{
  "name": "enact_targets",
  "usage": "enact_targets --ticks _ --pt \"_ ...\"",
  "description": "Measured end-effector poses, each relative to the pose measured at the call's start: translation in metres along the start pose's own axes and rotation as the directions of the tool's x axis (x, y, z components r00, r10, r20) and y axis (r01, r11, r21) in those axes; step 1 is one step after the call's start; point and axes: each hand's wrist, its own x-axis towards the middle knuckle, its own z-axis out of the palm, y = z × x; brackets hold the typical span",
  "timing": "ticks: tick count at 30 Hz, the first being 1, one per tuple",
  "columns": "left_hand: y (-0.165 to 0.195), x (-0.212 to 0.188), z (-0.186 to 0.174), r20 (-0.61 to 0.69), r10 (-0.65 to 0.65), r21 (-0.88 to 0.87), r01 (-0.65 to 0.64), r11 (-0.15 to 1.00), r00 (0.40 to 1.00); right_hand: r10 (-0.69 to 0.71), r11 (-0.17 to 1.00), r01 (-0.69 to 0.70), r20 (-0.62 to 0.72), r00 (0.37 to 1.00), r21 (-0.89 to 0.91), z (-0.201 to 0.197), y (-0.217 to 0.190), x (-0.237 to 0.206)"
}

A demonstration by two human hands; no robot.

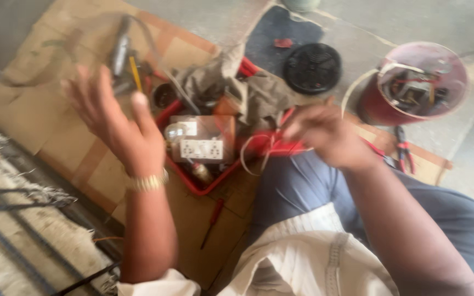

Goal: The person sits on the floor and repairs a small electrical device, likely a fan motor housing. They use pliers and a screwdriver to strip wires, connect them to terminals, and tighten screws. The person also handles a power cord and plugs it into a socket to test the device.

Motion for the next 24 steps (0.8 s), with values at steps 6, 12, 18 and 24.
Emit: enact_targets --ticks 6,12,18,24 --pt "0.142 -0.061 0.009 0.261 0.38 -0.681 -0.11 0.724 0.887 0.145 0.789 0.17 -0.448 0.882 0.59 -0.044 0.016 -0.093" --pt "0.244 -0.092 0.046 0.32 0.551 -0.785 -0.11 0.609 0.771 0.102 0.738 0.285 -0.519 0.849 0.611 -0.066 0.015 -0.181" --pt "0.289 -0.131 0.05 0.378 0.631 -0.846 -0.023 0.533 0.678 0.205 0.933 -0.043 -0.429 0.88 0.359 -0.094 0.002 -0.262" --pt "0.327 -0.164 0.039 0.448 0.655 -0.854 0.076 0.514 0.609 -0.302 0.68 -0.03 -0.317 0.899 -0.733 -0.097 -0.013 -0.304"
